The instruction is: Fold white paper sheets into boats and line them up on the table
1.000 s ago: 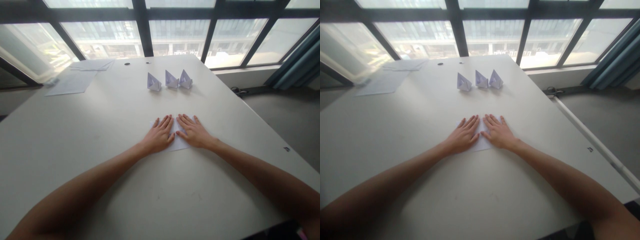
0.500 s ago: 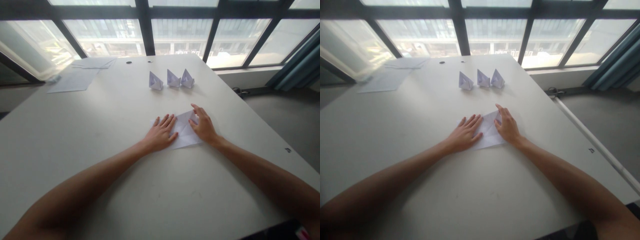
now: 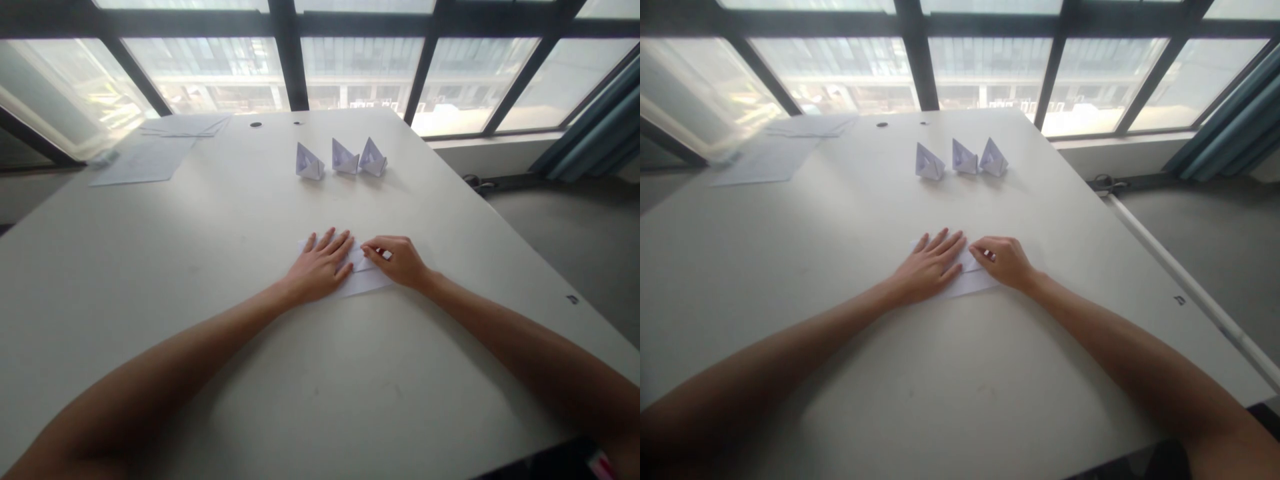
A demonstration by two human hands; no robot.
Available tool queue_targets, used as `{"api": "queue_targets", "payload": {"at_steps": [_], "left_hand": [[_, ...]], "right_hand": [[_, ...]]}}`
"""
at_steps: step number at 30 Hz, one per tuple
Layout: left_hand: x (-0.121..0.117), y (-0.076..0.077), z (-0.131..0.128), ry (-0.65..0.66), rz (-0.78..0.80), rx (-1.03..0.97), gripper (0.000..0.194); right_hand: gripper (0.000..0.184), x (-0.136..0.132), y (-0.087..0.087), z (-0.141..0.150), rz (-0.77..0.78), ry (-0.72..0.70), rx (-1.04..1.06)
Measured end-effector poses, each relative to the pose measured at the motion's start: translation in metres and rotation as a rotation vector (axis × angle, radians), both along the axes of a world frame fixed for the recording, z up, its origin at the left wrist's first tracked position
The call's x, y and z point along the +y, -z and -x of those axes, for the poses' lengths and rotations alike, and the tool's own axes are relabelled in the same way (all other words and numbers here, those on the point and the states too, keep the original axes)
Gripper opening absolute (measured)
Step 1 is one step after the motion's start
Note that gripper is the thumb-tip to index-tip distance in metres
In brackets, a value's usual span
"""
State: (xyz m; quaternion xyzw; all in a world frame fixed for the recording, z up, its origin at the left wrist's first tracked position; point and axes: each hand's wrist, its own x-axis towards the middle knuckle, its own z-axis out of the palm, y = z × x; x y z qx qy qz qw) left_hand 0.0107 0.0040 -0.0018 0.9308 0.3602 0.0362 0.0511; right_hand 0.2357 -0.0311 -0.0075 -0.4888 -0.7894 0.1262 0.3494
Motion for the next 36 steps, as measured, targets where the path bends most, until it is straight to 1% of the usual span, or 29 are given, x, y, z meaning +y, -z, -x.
{"api": "queue_targets", "payload": {"at_steps": [2,3,6,8,10,13,17,21,26,29,32,36], "left_hand": [[0.001,-0.001,0.001,0.010,0.003,0.007,0.066],[0.001,-0.001,0.002,0.017,0.003,0.008,0.067],[0.002,-0.003,0.004,0.034,-0.005,0.011,0.067],[0.002,-0.004,0.004,0.027,-0.008,0.010,0.069],[0.002,-0.006,0.004,0.016,-0.004,0.001,0.071],[0.002,-0.006,0.001,0.007,0.010,-0.036,0.072],[0.002,-0.003,-0.003,-0.017,0.015,-0.109,0.070],[0.001,0.002,-0.003,0.022,0.002,-0.072,0.072],[0.000,0.002,-0.002,0.030,-0.002,-0.020,0.075],[0.005,0.001,0.000,0.011,0.003,-0.007,0.078],[0.014,0.001,0.007,-0.017,0.017,0.015,0.080],[0.024,0.001,0.014,-0.027,0.005,0.028,0.080]], "right_hand": [[0.029,0.001,0.000,0.001,-0.004,-0.048,-0.036],[0.033,0.001,0.000,0.001,-0.005,-0.088,-0.061],[0.053,0.002,-0.001,0.003,0.009,-0.192,-0.174],[0.060,0.002,0.000,0.004,0.037,-0.187,-0.243],[0.063,0.003,0.001,0.005,0.067,-0.158,-0.293],[0.065,0.004,0.003,0.005,0.096,-0.142,-0.334],[0.066,0.004,0.003,0.006,0.082,-0.203,-0.382],[0.068,0.002,0.001,0.008,0.061,-0.242,-0.444],[0.067,0.001,0.001,0.007,0.072,-0.252,-0.459],[0.070,0.001,-0.001,0.003,0.075,-0.322,-0.452],[0.072,0.000,-0.003,-0.001,0.091,-0.388,-0.454],[0.069,0.000,-0.005,-0.003,0.110,-0.401,-0.444]]}}
